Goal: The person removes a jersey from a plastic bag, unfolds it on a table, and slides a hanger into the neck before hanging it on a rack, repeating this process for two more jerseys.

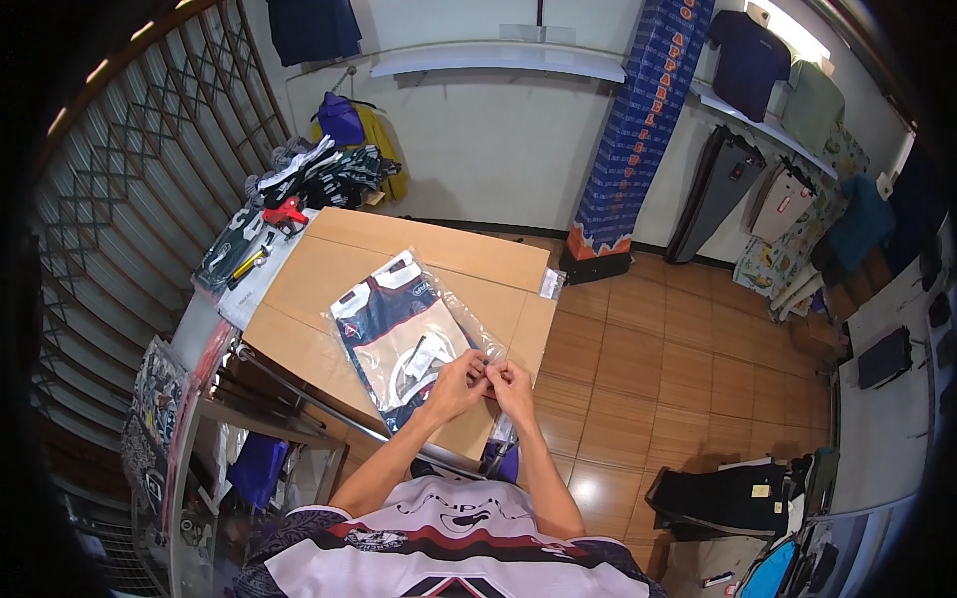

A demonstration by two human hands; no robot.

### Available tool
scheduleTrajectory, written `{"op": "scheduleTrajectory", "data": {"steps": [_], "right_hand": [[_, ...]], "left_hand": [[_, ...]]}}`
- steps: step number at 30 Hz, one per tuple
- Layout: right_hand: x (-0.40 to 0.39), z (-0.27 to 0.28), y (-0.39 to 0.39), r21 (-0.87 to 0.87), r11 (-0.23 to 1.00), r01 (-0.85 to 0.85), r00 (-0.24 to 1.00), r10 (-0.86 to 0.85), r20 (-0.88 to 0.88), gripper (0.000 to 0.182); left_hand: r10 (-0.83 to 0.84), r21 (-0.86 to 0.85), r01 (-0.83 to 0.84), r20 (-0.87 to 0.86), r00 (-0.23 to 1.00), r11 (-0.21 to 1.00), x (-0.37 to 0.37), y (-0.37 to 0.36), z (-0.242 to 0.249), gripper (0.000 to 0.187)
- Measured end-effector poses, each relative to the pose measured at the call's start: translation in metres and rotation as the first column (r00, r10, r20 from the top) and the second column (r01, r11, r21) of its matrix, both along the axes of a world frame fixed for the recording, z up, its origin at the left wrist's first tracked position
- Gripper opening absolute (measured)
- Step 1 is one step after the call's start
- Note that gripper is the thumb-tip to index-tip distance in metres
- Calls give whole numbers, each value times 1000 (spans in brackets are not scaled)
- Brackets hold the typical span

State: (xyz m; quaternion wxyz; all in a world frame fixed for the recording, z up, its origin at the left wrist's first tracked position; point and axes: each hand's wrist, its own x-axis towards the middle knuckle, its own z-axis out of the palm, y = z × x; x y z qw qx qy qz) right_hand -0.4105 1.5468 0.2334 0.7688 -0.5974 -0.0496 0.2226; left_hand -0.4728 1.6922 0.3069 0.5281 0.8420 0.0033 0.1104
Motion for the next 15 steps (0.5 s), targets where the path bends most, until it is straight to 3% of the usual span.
{"op": "scheduleTrajectory", "data": {"steps": [5,8,11,15], "right_hand": [[-4,3,3,14,1000,25,999,-25,20,14],[-6,4,6,-79,996,36,999,-33,36,15],[-18,28,8,-214,969,125,980,-87,177,19],[-20,32,10,-386,885,261,912,-94,400,21]], "left_hand": [[15,-86,-24,-99,995,996,4,6,0,25],[47,88,-51,49,998,995,7,4,-10,17],[67,205,-69,15,998,976,11,4,-12,15],[95,217,-107,63,993,970,10,0,-14,13]]}}
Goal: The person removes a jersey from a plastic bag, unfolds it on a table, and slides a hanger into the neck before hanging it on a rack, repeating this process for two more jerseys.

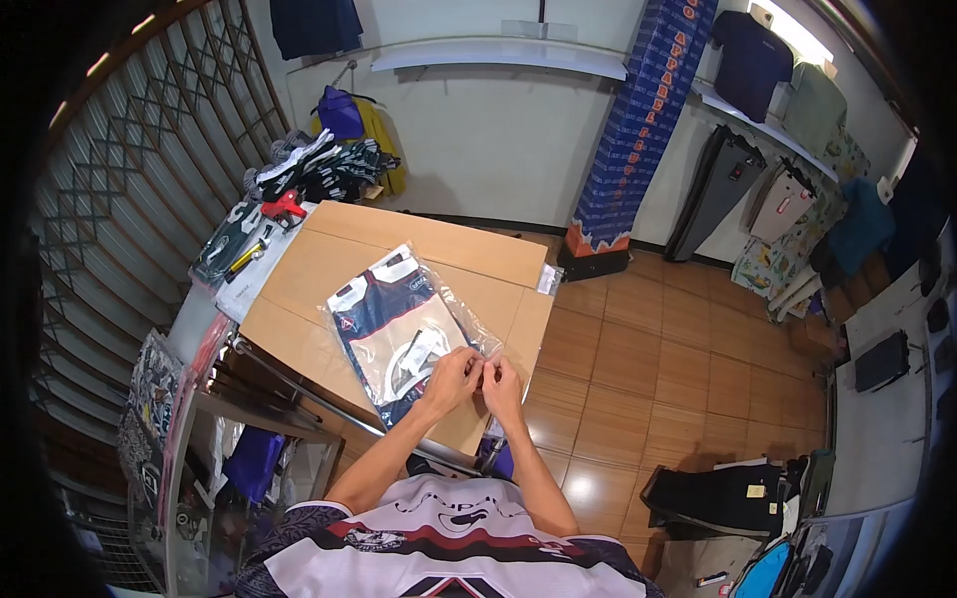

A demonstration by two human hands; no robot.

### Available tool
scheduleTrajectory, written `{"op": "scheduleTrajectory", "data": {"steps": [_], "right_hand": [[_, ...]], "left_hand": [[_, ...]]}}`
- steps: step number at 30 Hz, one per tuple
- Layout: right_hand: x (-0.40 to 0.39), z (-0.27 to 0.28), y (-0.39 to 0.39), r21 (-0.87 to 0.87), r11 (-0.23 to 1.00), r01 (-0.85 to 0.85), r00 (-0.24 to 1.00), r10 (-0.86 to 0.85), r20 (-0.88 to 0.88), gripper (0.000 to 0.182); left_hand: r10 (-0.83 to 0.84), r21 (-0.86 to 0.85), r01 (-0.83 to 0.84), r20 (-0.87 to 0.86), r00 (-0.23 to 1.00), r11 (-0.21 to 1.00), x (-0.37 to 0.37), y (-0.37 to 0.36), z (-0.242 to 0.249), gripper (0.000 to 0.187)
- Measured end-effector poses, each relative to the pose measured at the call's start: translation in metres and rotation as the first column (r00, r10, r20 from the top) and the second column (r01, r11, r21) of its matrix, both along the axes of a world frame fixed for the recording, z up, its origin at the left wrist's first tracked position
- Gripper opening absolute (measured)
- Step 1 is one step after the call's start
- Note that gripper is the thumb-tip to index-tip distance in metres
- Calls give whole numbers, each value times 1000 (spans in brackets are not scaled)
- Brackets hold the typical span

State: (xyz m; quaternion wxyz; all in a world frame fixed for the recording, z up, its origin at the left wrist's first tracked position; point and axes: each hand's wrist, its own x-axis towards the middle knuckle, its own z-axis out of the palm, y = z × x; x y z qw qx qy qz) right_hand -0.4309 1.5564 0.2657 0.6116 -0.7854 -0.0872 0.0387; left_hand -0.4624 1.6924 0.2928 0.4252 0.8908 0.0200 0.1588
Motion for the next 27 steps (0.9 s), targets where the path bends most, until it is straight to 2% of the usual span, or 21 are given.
{"op": "scheduleTrajectory", "data": {"steps": [2,5,8,11,14,17,21,24,25,27], "right_hand": [[3,-9,1,-77,997,29,998,-25,53,21],[6,-25,3,-99,992,72,990,-59,130,20],[2,-25,5,83,996,13,994,-4,-111,19],[-5,-9,8,179,982,58,988,-30,-154,19],[-1,-22,9,152,988,23,998,-12,-68,16],[-8,-3,6,50,998,-32,999,31,25,15],[-10,-10,4,113,989,-93,995,88,43,19],[-5,-18,4,104,991,-88,995,83,46,20],[-6,-16,4,98,992,-74,997,70,46,20],[-9,-14,5,93,994,-56,997,52,49,21]], "left_hand": [[23,15,-23,-1,1000,1000,1,-2,-6,13],[119,24,-123,120,986,992,4,-5,-15,12],[172,-46,-168,106,979,985,7,11,5,9],[98,-49,-92,125,987,995,-1,20,12,12],[60,-46,-58,51,997,997,-18,17,18,17],[48,-65,-48,-11,999,997,-32,13,4,24],[34,-89,-37,-27,999,995,-37,16,8,29],[195,-143,-186,57,979,972,-29,25,20,29],[250,-118,-235,137,958,965,-24,30,26,28],[256,-126,-239,138,957,963,-23,36,37,28]]}}
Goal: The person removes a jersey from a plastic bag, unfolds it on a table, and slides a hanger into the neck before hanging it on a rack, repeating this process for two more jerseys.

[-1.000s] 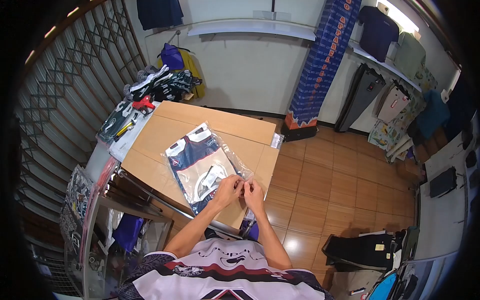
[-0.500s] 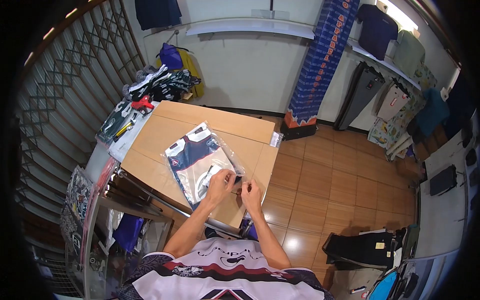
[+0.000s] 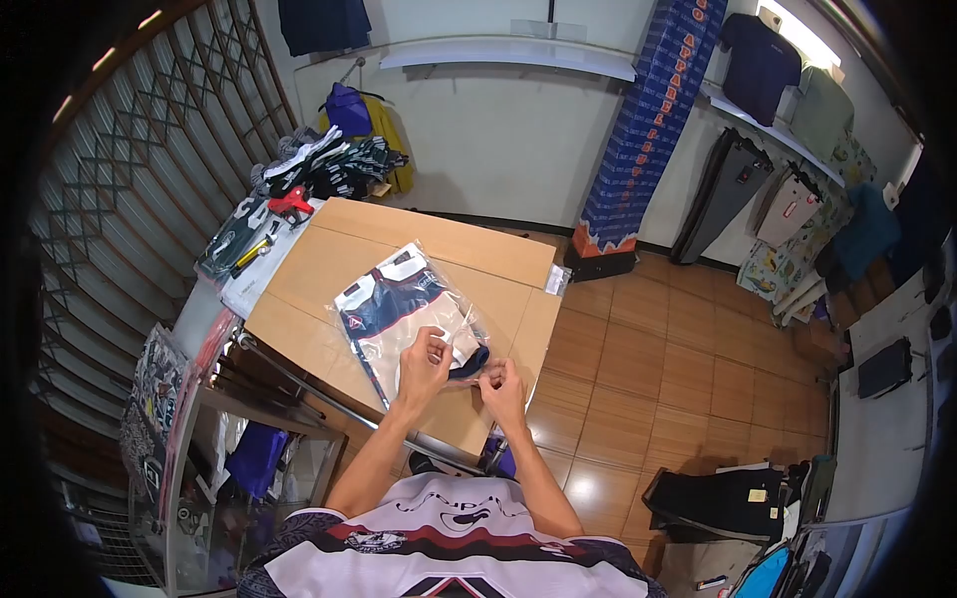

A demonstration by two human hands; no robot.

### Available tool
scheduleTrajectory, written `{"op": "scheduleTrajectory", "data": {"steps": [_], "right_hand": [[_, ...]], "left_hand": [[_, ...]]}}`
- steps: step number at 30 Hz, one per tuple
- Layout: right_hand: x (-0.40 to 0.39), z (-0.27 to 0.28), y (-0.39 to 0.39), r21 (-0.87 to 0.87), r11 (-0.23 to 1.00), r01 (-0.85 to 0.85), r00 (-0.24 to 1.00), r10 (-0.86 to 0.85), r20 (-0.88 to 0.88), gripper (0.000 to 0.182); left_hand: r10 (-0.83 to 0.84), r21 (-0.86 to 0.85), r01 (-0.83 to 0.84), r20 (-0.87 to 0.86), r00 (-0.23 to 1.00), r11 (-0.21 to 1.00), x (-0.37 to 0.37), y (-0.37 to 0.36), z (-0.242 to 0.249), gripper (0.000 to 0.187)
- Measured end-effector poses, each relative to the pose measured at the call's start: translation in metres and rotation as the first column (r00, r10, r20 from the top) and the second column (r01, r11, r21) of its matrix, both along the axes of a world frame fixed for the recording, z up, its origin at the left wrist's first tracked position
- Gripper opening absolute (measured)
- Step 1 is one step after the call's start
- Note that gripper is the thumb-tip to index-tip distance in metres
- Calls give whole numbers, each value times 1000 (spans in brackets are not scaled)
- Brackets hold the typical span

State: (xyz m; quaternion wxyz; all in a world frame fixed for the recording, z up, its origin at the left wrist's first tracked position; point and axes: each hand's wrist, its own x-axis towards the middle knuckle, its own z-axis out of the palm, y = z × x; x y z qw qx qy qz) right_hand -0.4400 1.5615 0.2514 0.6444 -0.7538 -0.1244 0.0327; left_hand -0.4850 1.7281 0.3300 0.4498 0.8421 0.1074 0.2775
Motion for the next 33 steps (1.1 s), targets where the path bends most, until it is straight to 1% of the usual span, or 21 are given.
{"op": "scheduleTrajectory", "data": {"steps": [1,4,5,7,8,11,14,17,18,21,23,25,26,29,30,32,33], "right_hand": [[0,1,1,1,1000,4,1000,-4,7,23],[-4,13,3,-30,1000,-4,1000,4,9,32],[-5,17,2,-46,999,-7,1000,7,7,36],[-4,13,2,-55,998,-15,997,20,75,43],[-5,10,1,-61,998,-20,994,27,106,47],[-7,16,-1,-54,997,-57,996,60,60,54],[-7,14,1,-61,997,-57,997,60,44,54],[-5,8,0,-59,996,-66,997,68,29,52],[-3,2,1,-58,997,-51,998,53,32,52],[-5,-11,3,-65,998,-4,999,6,37,50],[-6,-11,6,-81,996,31,998,-27,51,49],[-9,1,6,-96,995,16,999,-11,43,52],[-11,7,5,-104,995,10,999,-6,39,54],[-11,9,3,-104,994,-38,996,45,72,64],[-12,12,2,-109,993,-54,995,62,79,67],[-16,17,1,-119,989,-93,991,104,88,73],[-18,20,2,-129,987,-98,991,109,78,73]], "left_hand": [[4,-5,-4,2,1000,1000,-1,1,4,29],[-114,-18,113,-97,989,993,-17,-8,1,30],[-143,-25,141,-118,983,990,-23,-12,-7,31],[-204,-42,200,-159,966,979,-34,-20,-25,32],[-203,-12,204,-165,965,979,-39,-22,-31,33],[-187,-13,187,-137,973,982,-48,-25,-37,32],[-169,-67,159,-189,967,985,-47,-16,-40,30],[-68,-24,67,-67,995,997,-38,-5,-34,28],[11,-31,-10,12,1000,999,-35,-2,-23,26],[89,-124,-83,42,995,989,-32,10,4,23],[47,-78,-46,16,999,996,-35,12,1,28],[-12,-32,11,-38,999,999,-42,3,-1,31],[-48,-48,44,-91,995,998,-48,-3,-7,37],[-106,49,115,-150,983,992,-66,-13,-30,42],[-98,53,111,-201,975,992,-72,-17,-27,47],[-87,39,96,-192,978,995,-74,-17,-29,45],[-78,33,86,-187,979,996,-76,-16,-30,43]]}}
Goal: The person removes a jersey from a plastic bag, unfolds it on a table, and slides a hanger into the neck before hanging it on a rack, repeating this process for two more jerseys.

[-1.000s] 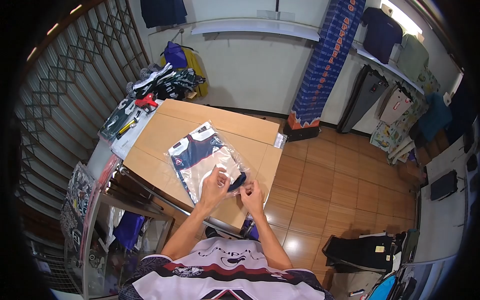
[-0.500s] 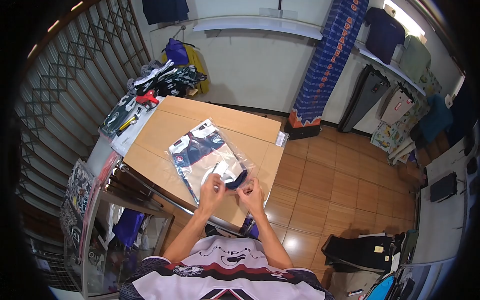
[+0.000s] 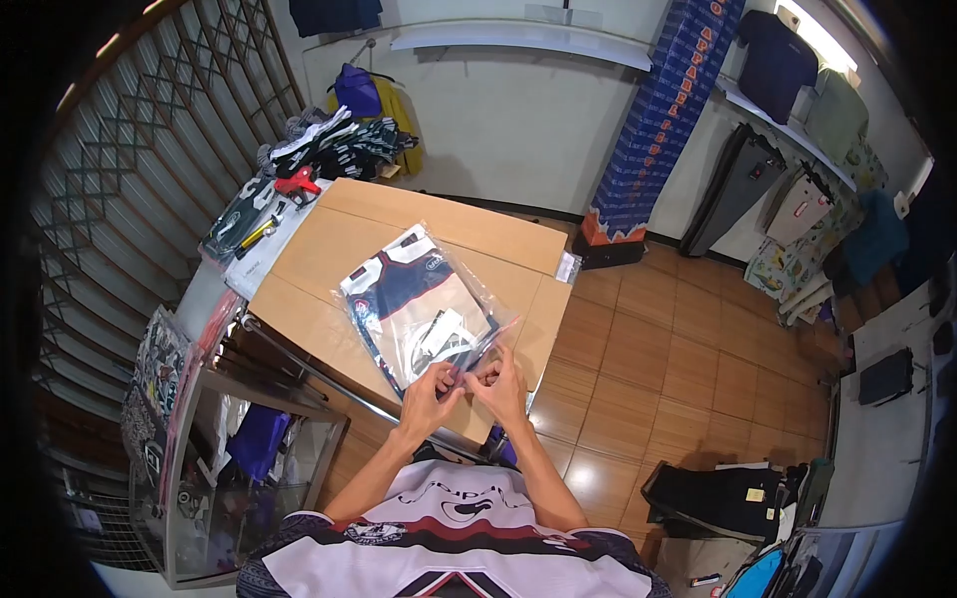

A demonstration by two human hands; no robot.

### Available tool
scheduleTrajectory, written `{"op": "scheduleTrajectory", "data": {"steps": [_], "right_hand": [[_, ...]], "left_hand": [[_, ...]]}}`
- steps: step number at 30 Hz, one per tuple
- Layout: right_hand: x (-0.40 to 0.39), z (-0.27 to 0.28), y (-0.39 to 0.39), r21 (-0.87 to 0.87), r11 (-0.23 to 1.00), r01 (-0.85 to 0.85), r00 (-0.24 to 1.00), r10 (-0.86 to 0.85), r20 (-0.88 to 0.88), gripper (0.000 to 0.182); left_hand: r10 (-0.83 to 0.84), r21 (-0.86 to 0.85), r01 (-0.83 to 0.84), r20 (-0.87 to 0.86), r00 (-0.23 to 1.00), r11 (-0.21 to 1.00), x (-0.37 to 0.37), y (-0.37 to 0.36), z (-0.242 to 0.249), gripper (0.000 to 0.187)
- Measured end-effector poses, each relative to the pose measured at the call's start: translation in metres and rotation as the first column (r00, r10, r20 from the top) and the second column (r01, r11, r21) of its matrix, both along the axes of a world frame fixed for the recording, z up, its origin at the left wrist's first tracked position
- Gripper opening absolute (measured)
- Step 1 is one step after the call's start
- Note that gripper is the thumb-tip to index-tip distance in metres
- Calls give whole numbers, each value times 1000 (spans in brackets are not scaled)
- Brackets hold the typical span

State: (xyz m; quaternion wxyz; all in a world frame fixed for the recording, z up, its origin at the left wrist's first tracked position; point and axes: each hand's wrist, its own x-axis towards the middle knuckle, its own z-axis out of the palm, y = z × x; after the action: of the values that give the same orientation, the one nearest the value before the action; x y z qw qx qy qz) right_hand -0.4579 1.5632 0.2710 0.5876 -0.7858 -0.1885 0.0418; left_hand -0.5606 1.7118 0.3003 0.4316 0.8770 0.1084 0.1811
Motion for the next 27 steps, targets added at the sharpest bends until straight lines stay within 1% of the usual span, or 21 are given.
{"op": "scheduleTrajectory", "data": {"steps": [3,6,7,9,11,14,17,20,21,23,24,25,26,27], "right_hand": [[-5,4,2,-28,1000,-11,1000,11,-14,73],[-3,0,3,-41,999,-6,1000,6,0,72],[-4,-2,3,-45,999,1,1000,0,4,71],[-4,-3,2,-52,999,6,1000,-6,0,70],[-4,-1,2,-57,998,1,1000,-2,-17,68],[-5,-5,2,-61,998,16,999,-15,29,66],[-5,-6,2,-40,999,13,999,-12,31,63],[-5,-4,2,-15,1000,22,999,-21,40,58],[-5,-5,1,-16,1000,26,999,-25,45,58],[-4,-6,1,-18,999,35,998,-34,55,58],[-5,-9,2,30,997,69,996,-70,52,53],[-5,-13,5,79,992,103,993,-107,48,49],[-5,-16,6,128,982,136,989,-142,42,45],[-5,-14,6,81,987,142,989,-144,31,40]], "left_hand": [[-25,-127,21,-36,999,992,4,7,1,41],[49,-220,-52,-21,999,974,9,13,8,36],[70,-229,-70,-10,998,971,10,15,15,30],[145,-176,-129,85,986,976,17,24,20,30],[198,-126,-178,165,966,976,23,36,36,26],[242,-46,-238,261,934,970,33,59,64,22],[275,10,-298,358,893,955,42,74,89,20],[289,7,-326,444,848,945,49,85,101,19],[282,34,-334,458,843,942,49,84,105,19],[208,62,-263,450,869,963,46,78,107,21],[170,76,-226,444,880,971,44,73,108,21],[135,46,-172,441,887,984,42,67,109,26],[98,68,-143,448,889,987,41,67,108,27],[62,90,-114,453,889,989,41,68,105,29]]}}
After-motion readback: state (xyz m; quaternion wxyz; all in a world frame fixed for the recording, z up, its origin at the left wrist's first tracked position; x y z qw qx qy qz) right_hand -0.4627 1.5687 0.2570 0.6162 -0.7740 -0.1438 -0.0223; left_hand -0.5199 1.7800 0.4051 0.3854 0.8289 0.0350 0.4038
